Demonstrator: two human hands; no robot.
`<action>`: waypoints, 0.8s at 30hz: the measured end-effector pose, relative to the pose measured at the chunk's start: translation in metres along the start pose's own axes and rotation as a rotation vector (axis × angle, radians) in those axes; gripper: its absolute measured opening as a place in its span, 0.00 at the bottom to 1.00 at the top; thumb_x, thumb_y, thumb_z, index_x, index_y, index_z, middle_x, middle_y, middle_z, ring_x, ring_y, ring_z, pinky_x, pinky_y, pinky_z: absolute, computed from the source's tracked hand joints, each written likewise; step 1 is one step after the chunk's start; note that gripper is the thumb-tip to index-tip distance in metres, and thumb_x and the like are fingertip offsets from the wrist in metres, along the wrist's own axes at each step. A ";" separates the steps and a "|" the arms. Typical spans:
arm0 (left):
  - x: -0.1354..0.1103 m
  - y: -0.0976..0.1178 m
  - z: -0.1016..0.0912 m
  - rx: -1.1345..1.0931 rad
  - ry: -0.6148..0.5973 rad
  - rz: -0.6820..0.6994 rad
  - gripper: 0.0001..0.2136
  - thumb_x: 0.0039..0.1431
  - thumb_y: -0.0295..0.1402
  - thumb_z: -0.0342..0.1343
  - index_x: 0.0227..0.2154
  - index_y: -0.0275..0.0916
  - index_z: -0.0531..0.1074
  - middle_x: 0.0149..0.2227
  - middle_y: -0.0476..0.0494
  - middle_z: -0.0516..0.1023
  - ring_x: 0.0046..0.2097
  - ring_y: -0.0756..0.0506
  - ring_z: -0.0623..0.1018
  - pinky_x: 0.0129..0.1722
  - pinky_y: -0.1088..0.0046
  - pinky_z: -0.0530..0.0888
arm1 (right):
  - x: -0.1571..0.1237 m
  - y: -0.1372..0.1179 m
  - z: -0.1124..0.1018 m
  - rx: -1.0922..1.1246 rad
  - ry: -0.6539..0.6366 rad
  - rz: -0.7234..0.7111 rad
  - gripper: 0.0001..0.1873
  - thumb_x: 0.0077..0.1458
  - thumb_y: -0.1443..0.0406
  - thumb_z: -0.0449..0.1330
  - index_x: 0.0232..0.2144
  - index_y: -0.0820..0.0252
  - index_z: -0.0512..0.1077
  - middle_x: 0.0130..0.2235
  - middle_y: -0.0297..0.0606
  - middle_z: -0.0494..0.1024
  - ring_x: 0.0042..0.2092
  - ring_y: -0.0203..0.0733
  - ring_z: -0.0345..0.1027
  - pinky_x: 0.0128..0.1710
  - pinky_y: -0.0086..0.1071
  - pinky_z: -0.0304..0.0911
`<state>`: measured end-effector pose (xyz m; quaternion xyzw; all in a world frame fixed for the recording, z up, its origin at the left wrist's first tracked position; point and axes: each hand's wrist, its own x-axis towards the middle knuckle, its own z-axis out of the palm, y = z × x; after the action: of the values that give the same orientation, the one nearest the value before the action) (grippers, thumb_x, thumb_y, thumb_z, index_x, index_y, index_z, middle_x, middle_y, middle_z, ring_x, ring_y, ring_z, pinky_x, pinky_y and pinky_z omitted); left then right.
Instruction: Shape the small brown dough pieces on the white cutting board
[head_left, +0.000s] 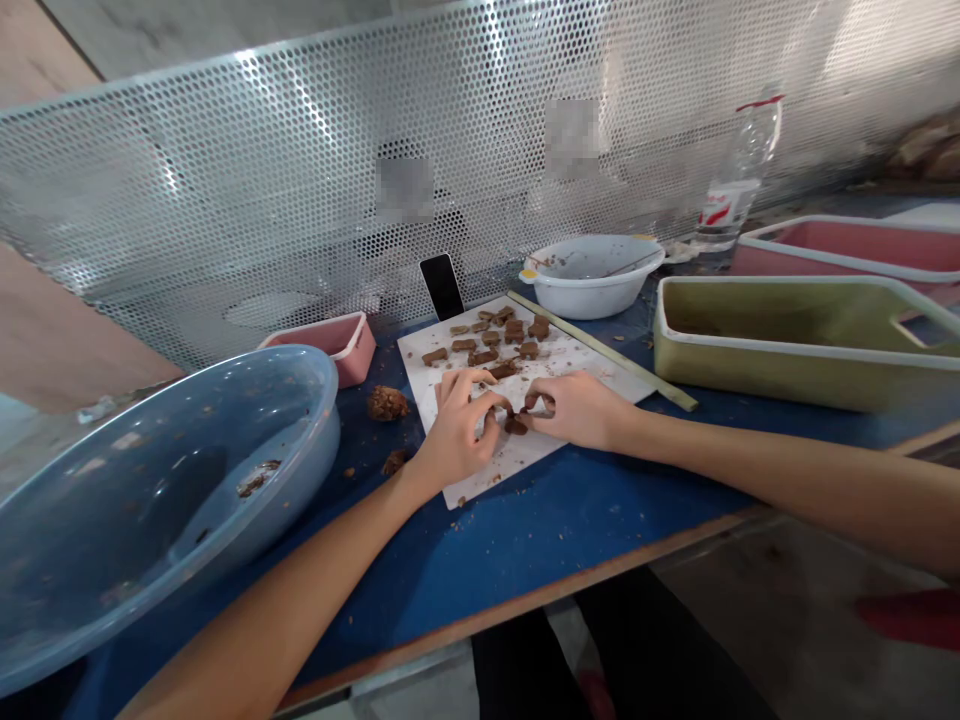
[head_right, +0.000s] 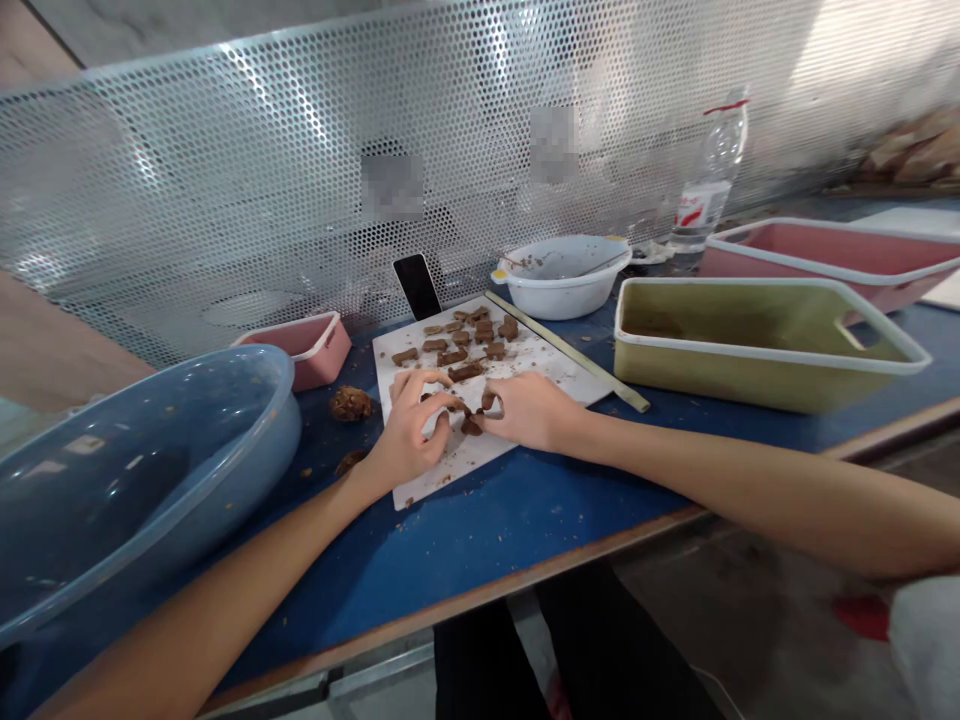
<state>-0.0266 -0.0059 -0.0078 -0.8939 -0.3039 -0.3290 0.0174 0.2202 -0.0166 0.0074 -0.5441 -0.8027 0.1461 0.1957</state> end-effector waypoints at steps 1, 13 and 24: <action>0.000 0.000 0.000 -0.003 0.004 0.003 0.10 0.69 0.25 0.52 0.45 0.40 0.78 0.59 0.33 0.73 0.62 0.33 0.69 0.64 0.46 0.68 | 0.000 -0.001 -0.001 -0.005 0.006 0.000 0.18 0.63 0.50 0.67 0.43 0.57 0.84 0.31 0.39 0.83 0.35 0.47 0.75 0.38 0.35 0.60; 0.002 0.002 0.000 -0.010 0.011 0.002 0.10 0.69 0.25 0.53 0.44 0.40 0.79 0.58 0.34 0.74 0.61 0.33 0.70 0.65 0.47 0.69 | 0.001 -0.004 0.000 0.009 -0.049 0.005 0.16 0.64 0.53 0.66 0.45 0.57 0.85 0.31 0.38 0.82 0.34 0.46 0.75 0.38 0.35 0.61; 0.002 0.002 -0.005 -0.022 -0.003 0.019 0.11 0.69 0.24 0.52 0.44 0.41 0.78 0.57 0.34 0.74 0.61 0.34 0.71 0.63 0.47 0.70 | -0.025 -0.003 -0.022 -0.104 0.220 -0.216 0.34 0.75 0.50 0.57 0.73 0.62 0.64 0.63 0.60 0.75 0.62 0.64 0.73 0.57 0.51 0.73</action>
<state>-0.0270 -0.0076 -0.0027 -0.8973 -0.2920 -0.3310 0.0101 0.2365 -0.0402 0.0239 -0.4766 -0.8368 0.0219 0.2686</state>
